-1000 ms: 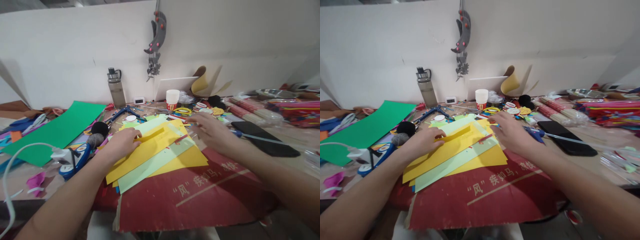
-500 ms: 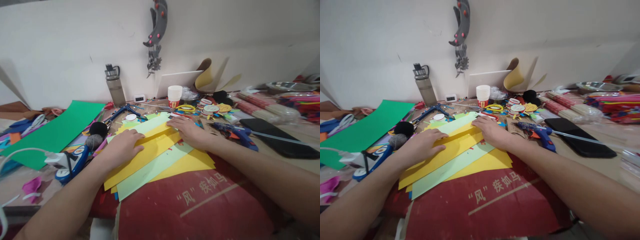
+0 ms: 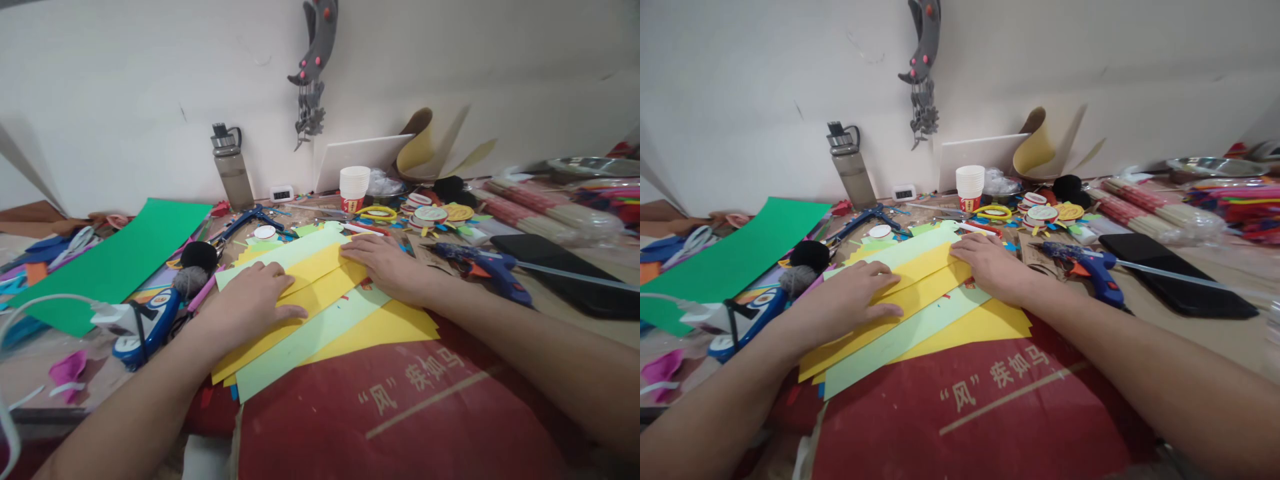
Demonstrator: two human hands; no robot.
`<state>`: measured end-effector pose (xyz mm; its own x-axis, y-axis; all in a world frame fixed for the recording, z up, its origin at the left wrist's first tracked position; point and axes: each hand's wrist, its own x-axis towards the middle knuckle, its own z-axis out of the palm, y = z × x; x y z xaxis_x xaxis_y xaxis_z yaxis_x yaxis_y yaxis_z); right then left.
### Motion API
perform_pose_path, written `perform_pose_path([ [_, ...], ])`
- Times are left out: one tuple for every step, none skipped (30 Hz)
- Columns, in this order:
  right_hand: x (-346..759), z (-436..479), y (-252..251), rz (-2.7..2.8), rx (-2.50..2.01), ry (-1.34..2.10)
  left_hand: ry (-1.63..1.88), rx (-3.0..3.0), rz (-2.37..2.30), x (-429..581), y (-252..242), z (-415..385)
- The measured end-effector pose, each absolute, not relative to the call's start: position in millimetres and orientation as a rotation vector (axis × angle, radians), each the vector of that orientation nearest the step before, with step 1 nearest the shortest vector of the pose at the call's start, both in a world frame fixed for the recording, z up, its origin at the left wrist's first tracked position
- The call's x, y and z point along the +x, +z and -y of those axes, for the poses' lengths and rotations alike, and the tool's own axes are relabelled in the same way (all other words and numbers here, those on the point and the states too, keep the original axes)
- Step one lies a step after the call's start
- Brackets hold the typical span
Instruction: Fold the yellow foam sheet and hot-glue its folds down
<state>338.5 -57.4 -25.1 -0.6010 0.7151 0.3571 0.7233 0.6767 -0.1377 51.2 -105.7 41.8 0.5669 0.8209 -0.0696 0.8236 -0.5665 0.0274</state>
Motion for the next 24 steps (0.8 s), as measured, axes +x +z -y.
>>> perform_pose_path([
  [338.0, 58.0, -24.5, 2.508, -1.124, -0.026, -0.057, 2.742, -1.418, 52.9, 41.9, 104.1],
  [337.3, 58.6, -23.8, 2.509, -1.124, -0.022, -0.037, 2.755, -1.398, 54.7, 41.6, 102.1],
  [336.5, 59.0, -23.2, 2.508, -1.124, -0.019, -0.017, 2.766, -1.375, 56.5, 40.8, 100.0],
  [335.6, 59.2, -22.8, 2.507, -1.125, -0.020, 0.000, 2.772, -1.347, 58.1, 39.4, 97.9],
  [334.7, 59.1, -22.6, 2.507, -1.125, -0.024, 0.011, 2.771, -1.319, 59.3, 37.3, 95.9],
  [333.9, 58.7, -22.8, 2.509, -1.125, -0.028, 0.016, 2.763, -1.296, 60.2, 34.8, 94.2],
  [333.3, 58.0, -23.1, 2.510, -1.127, -0.033, 0.015, 2.753, -1.279, 60.5, 32.1, 92.9],
  [332.8, 57.2, -23.5, 2.507, -1.134, -0.036, 0.010, 2.742, -1.267, 60.5, 29.4, 91.9],
  [332.4, 56.2, -23.6, 2.505, -1.143, -0.035, 0.002, 2.732, -1.263, 60.2, 26.9, 91.2],
  [332.0, 55.4, -23.5, 2.499, -1.155, -0.031, -0.006, 2.725, -1.265, 59.8, 24.8, 90.8],
  [331.7, 54.8, -23.0, 2.486, -1.161, -0.026, -0.012, 2.723, -1.267, 59.3, 23.3, 90.6],
  [331.2, 54.6, -22.1, 2.470, -1.163, -0.023, -0.016, 2.722, -1.268, 58.9, 22.3, 90.5],
  [330.6, 54.8, -20.9, 2.454, -1.160, -0.021, -0.016, 2.721, -1.267, 58.7, 21.7, 90.5],
  [329.8, 55.4, -19.6, 2.443, -1.154, -0.019, -0.015, 2.718, -1.265, 58.6, 21.4, 90.5],
  [328.7, 56.4, -18.4, 2.443, -1.142, -0.014, -0.014, 2.714, -1.263, 58.5, 21.4, 90.6],
  [327.4, 57.6, -17.5, 2.455, -1.131, -0.004, -0.016, 2.709, -1.261, 58.6, 21.5, 90.7],
  [325.8, 59.0, -17.0, 2.480, -1.121, 0.011, -0.020, 2.704, -1.261, 58.7, 21.7, 90.8],
  [324.1, 60.3, -16.8, 2.516, -1.112, 0.034, -0.027, 2.699, -1.262, 58.8, 21.8, 91.1],
  [322.4, 61.5, -17.1, 2.554, -1.103, 0.060, -0.034, 2.694, -1.263, 58.9, 21.9, 91.4],
  [320.7, 62.4, -17.7, 2.589, -1.091, 0.086, -0.040, 2.689, -1.265, 58.9, 21.8, 91.8],
  [319.2, 63.1, -18.5, 2.618, -1.080, 0.110, -0.042, 2.686, -1.266, 59.0, 21.7, 92.2],
  [318.0, 63.4, -19.3, 2.639, -1.072, 0.127, -0.039, 2.684, -1.265, 59.0, 21.5, 92.7],
  [317.2, 63.4, -20.0, 2.656, -1.066, 0.139, -0.033, 2.681, -1.262, 59.1, 21.2, 93.2],
  [316.6, 63.2, -20.6, 2.666, -1.066, 0.142, -0.024, 2.675, -1.259, 59.2, 20.9, 93.6],
])
